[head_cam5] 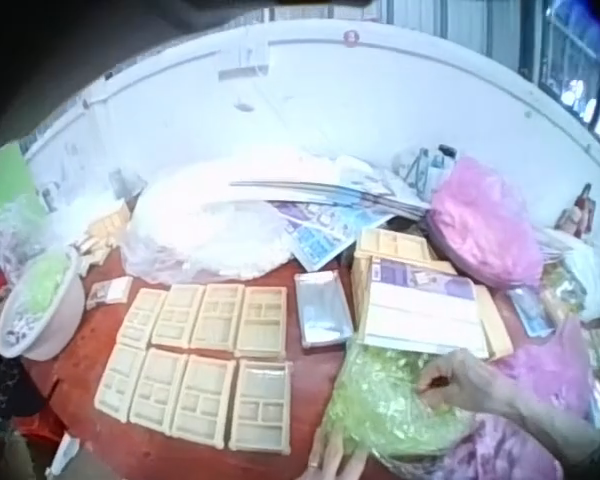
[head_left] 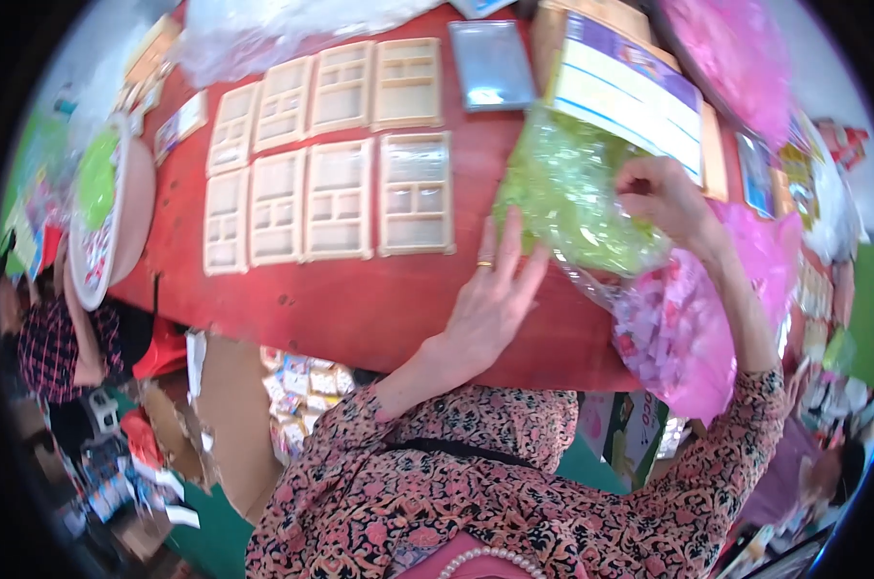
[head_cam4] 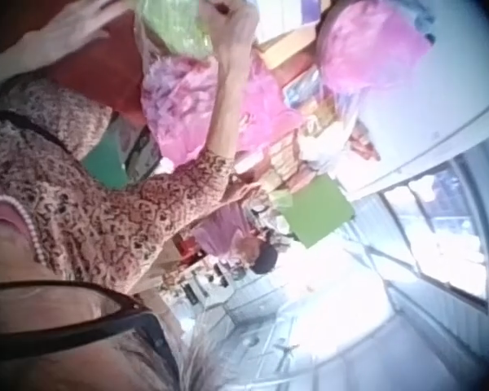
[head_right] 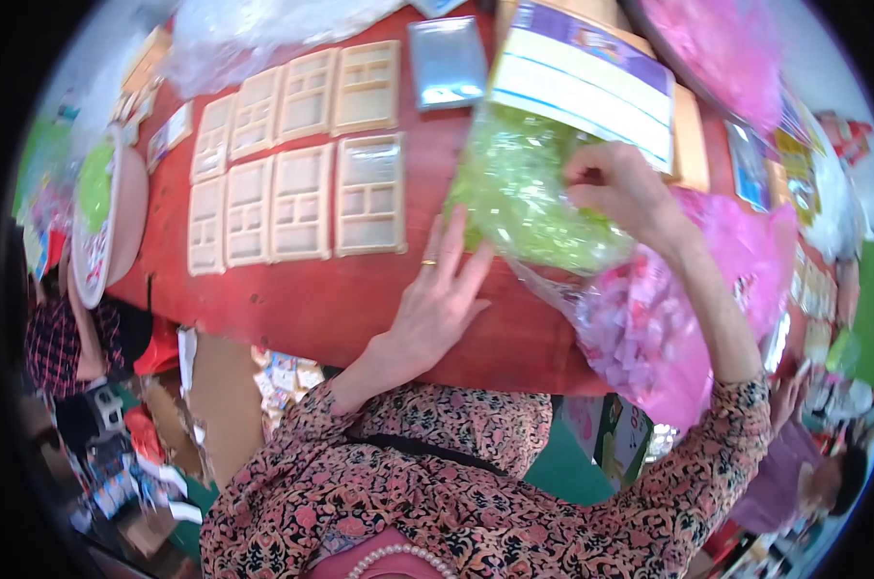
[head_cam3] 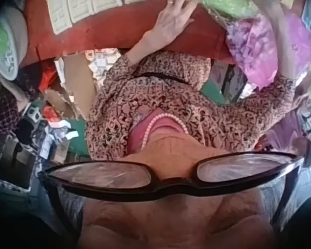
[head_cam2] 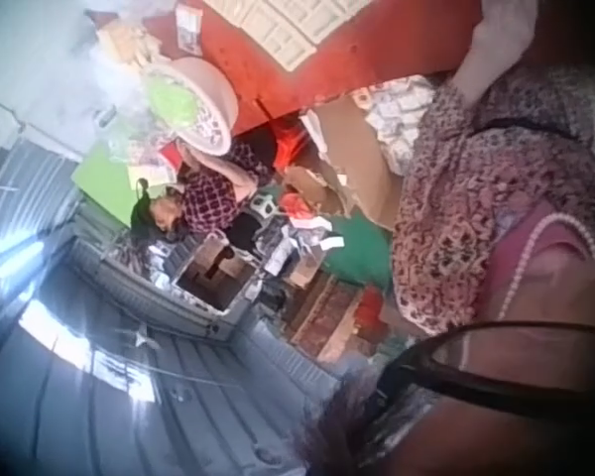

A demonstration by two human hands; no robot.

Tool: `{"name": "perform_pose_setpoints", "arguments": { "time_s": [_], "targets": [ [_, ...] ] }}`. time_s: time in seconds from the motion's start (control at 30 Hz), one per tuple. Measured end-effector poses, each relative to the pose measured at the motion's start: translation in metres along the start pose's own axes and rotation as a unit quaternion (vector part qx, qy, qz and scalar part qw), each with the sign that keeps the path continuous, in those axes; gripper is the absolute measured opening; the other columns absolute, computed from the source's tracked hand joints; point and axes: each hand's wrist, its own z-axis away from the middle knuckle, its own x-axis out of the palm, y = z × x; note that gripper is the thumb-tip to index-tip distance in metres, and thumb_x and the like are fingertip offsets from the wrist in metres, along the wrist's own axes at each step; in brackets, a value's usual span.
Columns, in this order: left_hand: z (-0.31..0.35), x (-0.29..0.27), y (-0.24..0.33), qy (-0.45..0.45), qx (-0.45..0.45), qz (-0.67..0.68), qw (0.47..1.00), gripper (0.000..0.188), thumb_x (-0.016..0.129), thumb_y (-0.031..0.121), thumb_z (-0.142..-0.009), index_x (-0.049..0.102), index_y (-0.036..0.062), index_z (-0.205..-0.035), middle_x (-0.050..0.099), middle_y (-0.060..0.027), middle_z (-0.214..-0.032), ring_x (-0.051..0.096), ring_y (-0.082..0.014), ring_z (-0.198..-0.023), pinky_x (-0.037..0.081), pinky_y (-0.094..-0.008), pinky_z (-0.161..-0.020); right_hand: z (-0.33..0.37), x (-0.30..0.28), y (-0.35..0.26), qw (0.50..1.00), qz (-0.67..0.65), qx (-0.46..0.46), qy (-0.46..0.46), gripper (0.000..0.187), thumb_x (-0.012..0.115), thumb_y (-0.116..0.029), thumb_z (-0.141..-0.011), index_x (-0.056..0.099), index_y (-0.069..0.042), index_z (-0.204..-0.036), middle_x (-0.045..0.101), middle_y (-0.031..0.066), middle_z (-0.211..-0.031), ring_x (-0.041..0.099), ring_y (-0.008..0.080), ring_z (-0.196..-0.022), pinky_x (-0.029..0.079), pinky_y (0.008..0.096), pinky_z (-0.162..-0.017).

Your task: Placing small white cubes and decorative paper fillers into miniature wooden shelf units.

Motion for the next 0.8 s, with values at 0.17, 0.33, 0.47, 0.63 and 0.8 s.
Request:
{"name": "perform_pose_setpoints", "arguments": {
  "time_s": [0.17,0.33,0.47,0.63,0.8],
  "targets": [
    [-0.001,-0.001,0.005,-0.019,-0.027,-0.003,0.999,0.069,0.075,0.002,-0.063,0.043,-0.0012,-0.124,0.017,-0.0303,-0.140,0.028,-0.0525,-0.124,0.055,-0.0417,-0.078,0.002,0.012,-0.027,0.991,0.129,-0.022,0.032,0.027,0.073,-0.006,-0.064,0.062,0.000,-0.087,0.055,0.0025,-0.067,0.050,0.0089,-0.062,0.042,0.0259,-0.055],
    [-0.001,-0.002,0.007,-0.035,-0.027,-0.010,0.999,0.069,0.075,0.002,-0.063,0.043,-0.0012,-0.125,0.016,-0.0298,-0.140,0.028,-0.0517,-0.125,0.056,-0.0418,-0.077,-0.001,0.009,-0.031,0.993,0.116,0.010,0.002,0.021,0.072,-0.007,-0.066,0.066,0.003,-0.084,0.063,0.0110,-0.070,0.058,0.0170,-0.064,0.047,0.0300,-0.060],
    [-0.002,-0.004,0.008,-0.042,-0.028,-0.006,0.999,0.071,0.075,0.002,-0.063,0.042,-0.0007,-0.126,0.016,-0.0292,-0.141,0.028,-0.0504,-0.126,0.056,-0.0415,-0.078,0.000,0.009,-0.024,0.996,0.087,-0.012,0.018,0.015,0.069,-0.003,-0.067,0.066,0.004,-0.081,0.062,0.0104,-0.065,0.058,0.0144,-0.060,0.046,0.0291,-0.057],
    [-0.001,-0.005,0.006,-0.050,-0.026,-0.007,0.998,0.073,0.075,0.002,-0.063,0.042,-0.0003,-0.127,0.016,-0.0290,-0.141,0.028,-0.0500,-0.126,0.055,-0.0417,-0.080,0.001,-0.002,-0.028,0.997,0.079,-0.015,0.012,0.008,0.065,-0.004,-0.075,0.065,0.003,-0.078,0.059,0.0007,-0.059,0.051,0.0046,-0.051,0.042,0.0214,-0.044],
    [0.001,-0.005,0.005,-0.063,-0.057,0.039,0.996,0.071,0.075,0.003,-0.065,0.041,-0.0005,-0.128,0.013,-0.0266,-0.144,0.023,-0.0489,-0.129,0.043,-0.0464,-0.096,0.008,-0.017,-0.033,0.992,-0.012,0.119,0.033,0.009,0.066,-0.007,-0.077,0.066,0.002,-0.079,0.055,0.0004,-0.058,0.051,0.0037,-0.051,0.040,0.0208,-0.042]
  ]
}}
